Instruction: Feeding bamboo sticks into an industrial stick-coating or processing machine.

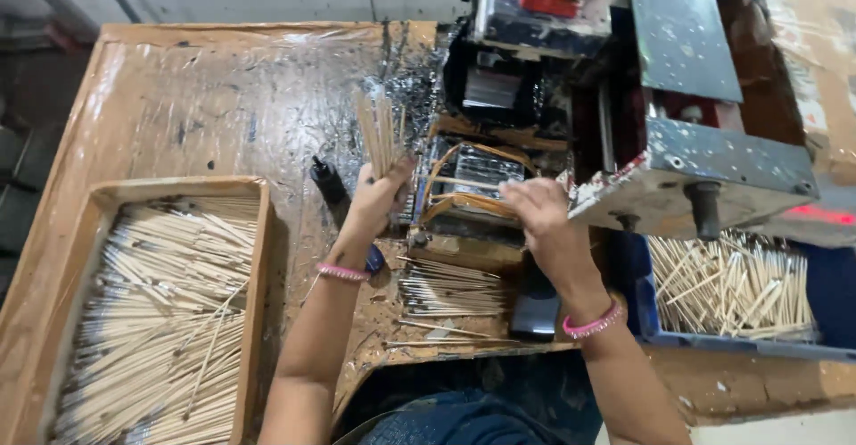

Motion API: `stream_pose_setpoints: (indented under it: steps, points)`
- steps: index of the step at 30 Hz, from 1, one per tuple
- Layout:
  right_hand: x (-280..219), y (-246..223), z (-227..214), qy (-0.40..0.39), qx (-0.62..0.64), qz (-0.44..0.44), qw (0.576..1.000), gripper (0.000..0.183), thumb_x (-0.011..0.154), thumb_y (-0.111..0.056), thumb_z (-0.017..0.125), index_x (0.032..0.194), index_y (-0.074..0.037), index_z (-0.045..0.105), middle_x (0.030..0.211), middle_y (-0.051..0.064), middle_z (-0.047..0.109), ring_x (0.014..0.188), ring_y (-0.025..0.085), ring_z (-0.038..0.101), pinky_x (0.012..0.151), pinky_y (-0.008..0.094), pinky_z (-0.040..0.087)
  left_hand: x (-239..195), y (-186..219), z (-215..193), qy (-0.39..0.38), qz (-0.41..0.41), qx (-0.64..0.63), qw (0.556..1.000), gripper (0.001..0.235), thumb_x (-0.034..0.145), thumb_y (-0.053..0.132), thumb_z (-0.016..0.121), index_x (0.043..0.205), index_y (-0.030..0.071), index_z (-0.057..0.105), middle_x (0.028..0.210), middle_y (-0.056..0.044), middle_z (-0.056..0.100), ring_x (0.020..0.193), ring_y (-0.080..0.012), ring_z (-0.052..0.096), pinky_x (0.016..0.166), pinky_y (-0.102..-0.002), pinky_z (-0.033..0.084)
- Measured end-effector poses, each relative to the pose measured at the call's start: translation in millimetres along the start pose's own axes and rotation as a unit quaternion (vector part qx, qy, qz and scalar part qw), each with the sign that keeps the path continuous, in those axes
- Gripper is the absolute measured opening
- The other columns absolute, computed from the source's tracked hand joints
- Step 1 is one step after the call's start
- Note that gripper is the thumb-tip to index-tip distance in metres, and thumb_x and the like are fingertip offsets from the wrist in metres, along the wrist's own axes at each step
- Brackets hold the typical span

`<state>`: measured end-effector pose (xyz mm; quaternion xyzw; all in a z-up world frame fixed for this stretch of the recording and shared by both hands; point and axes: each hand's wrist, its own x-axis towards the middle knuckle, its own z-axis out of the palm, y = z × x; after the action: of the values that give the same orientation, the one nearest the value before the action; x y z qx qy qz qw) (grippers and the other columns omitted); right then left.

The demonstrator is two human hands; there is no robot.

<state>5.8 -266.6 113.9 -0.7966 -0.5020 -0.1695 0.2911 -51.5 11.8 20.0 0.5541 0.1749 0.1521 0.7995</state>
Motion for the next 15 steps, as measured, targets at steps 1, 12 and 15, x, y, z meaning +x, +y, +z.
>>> stream_pose_setpoints:
  steps: [1,12,15]
  points:
    - [6.3,4.5,5.3,-0.003,0.004,-0.010,1.000,0.045,0.078,0.009,0.064,0.120,-0.006,0.073,0.115,0.010,0.075,0.108,0.031,0.069,0.086,0.035,0.057,12.1,-5.4,6.8,0.010,0.005,-0.003,1.000,0.027,0.097,0.026,0.071,0.078,0.009,0.062,0.056,0.004,0.049,0.044,-0.0060,0.041,0.038,-0.025,0.027]
    - [-20.7,32.6,46.2,0.023,-0.106,0.101,0.989,0.044,0.095,0.004,0.054,0.137,0.000,0.062,0.131,0.021,0.063,0.123,0.041,0.057,0.104,0.047,0.047,48.4,-28.3,27.8,0.023,-0.007,-0.009,1.000,0.022,0.092,0.025,0.068,0.079,0.007,0.064,0.062,0.002,0.059,0.048,-0.0062,0.050,0.041,-0.024,0.035]
    - [-37.3,62.4,60.9,-0.009,-0.141,0.121,0.983,0.041,0.093,-0.001,0.058,0.134,-0.004,0.063,0.121,0.021,0.063,0.121,0.040,0.058,0.108,0.048,0.047,46.6,-20.9,29.9,0.013,0.001,-0.013,1.000,0.021,0.092,0.024,0.067,0.080,0.008,0.062,0.062,0.002,0.058,0.048,-0.0066,0.050,0.041,-0.024,0.037]
